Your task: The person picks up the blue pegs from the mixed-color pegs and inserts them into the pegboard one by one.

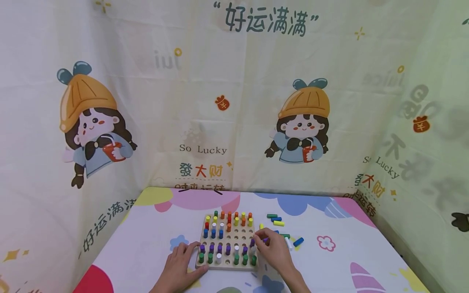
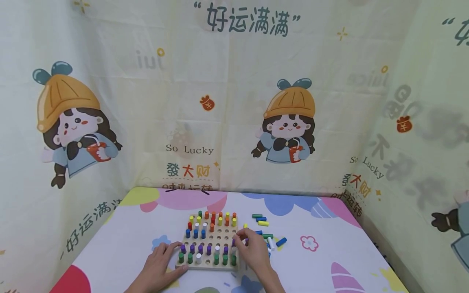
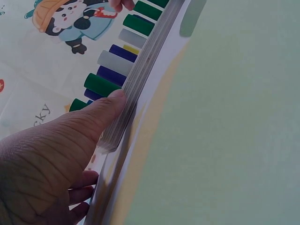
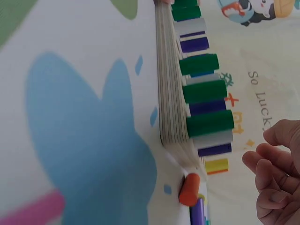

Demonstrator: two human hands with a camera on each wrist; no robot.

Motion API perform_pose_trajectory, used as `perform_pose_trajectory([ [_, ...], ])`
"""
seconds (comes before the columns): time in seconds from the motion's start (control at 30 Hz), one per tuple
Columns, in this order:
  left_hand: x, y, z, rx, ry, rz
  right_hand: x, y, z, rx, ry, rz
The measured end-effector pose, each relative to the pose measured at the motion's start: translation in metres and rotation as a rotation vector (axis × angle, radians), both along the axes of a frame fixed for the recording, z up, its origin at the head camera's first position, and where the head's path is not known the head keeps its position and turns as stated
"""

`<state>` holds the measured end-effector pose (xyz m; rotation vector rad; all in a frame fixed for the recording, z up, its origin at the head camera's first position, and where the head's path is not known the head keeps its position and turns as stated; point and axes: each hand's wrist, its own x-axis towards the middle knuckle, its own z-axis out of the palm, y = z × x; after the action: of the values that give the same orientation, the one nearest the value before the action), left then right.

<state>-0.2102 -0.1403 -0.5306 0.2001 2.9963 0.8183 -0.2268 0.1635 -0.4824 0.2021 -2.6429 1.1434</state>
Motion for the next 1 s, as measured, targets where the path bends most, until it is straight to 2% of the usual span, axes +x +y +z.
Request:
perform_pose_trajectory([
  [0.3, -0.001, 0.000, 0.000, -0.003, 0.003, 0.006, 0.000, 0.017, 0.000, 0.019, 0.023, -0.059],
  [0.67, -0.001, -0.003, 0.002, 0.005, 0.025, -0.019, 0.006, 0.040, -0.001, 0.038, -0.009, -0.122],
  [1.0, -0.009, -0.005, 0.012, 0.025, -0.046, -0.042, 0.011, 0.063, -0.003, 0.067, -0.018, -0.171],
])
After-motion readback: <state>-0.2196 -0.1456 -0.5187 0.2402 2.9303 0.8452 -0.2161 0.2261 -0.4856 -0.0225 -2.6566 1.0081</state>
